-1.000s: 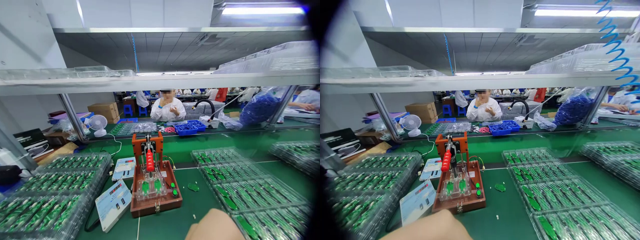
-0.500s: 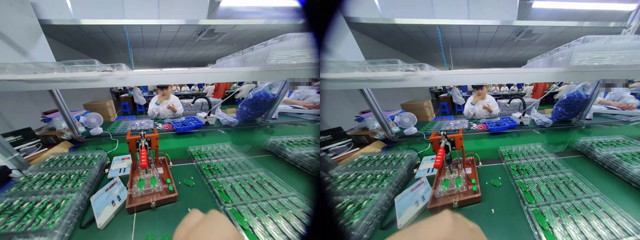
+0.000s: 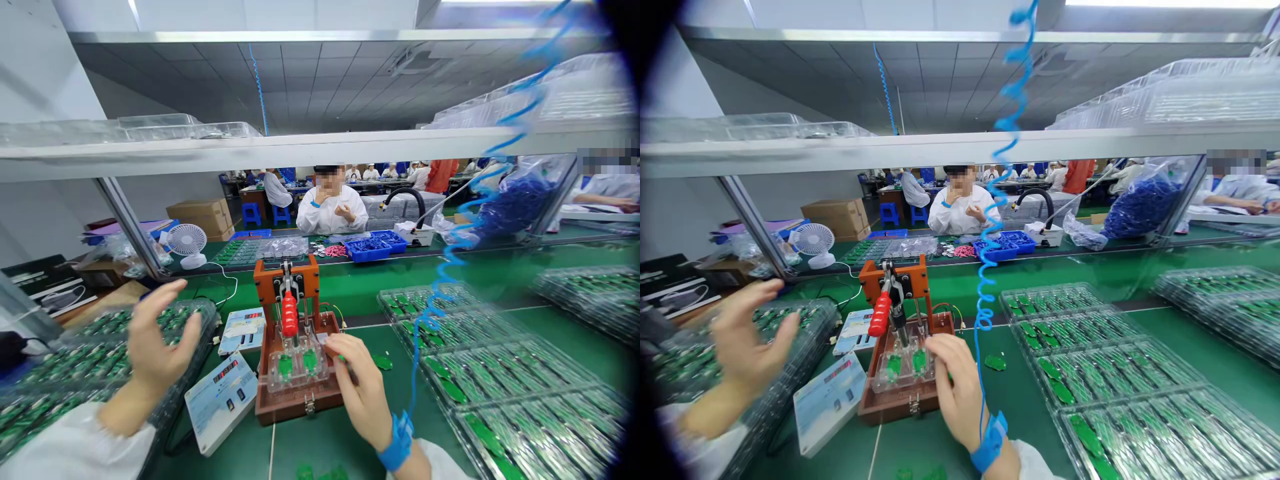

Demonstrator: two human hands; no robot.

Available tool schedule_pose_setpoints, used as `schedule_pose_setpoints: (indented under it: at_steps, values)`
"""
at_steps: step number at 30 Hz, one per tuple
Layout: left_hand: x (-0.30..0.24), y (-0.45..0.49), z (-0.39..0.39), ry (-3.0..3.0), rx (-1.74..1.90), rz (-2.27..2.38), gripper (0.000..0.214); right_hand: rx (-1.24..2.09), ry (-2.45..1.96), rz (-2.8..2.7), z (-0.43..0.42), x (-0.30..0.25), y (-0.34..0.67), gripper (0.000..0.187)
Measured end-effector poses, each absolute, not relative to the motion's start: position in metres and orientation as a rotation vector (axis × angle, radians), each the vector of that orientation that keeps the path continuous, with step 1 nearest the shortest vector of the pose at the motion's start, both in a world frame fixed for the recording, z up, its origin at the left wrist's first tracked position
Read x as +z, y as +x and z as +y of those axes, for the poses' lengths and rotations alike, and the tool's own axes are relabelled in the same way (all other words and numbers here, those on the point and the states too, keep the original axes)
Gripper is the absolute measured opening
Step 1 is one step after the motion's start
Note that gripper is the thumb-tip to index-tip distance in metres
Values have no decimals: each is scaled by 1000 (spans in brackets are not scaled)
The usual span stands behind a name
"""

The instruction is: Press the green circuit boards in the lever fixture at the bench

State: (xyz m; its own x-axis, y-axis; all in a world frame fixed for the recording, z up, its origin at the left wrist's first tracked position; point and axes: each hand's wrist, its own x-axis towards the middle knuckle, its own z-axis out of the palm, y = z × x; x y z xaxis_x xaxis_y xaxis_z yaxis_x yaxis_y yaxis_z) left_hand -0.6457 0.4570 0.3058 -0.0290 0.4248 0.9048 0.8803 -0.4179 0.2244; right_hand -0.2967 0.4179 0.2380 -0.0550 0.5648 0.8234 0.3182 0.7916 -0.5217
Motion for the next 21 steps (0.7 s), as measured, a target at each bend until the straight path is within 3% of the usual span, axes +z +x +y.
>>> schedule_pose_setpoints:
  at_steps: [4, 8, 21]
  values:
    - [256, -679, 489, -1979, -1236, -1633, 41, 333, -947, -1442, 443, 198, -282, 28]
    - [222, -709, 512, -2056, -1158, -2048, 46, 482, -1094, -1261, 457, 179, -275, 39]
    - [221, -700, 506, -2209, -1002, -1983, 40, 829, -1092, -1111, 462, 163, -286, 56]
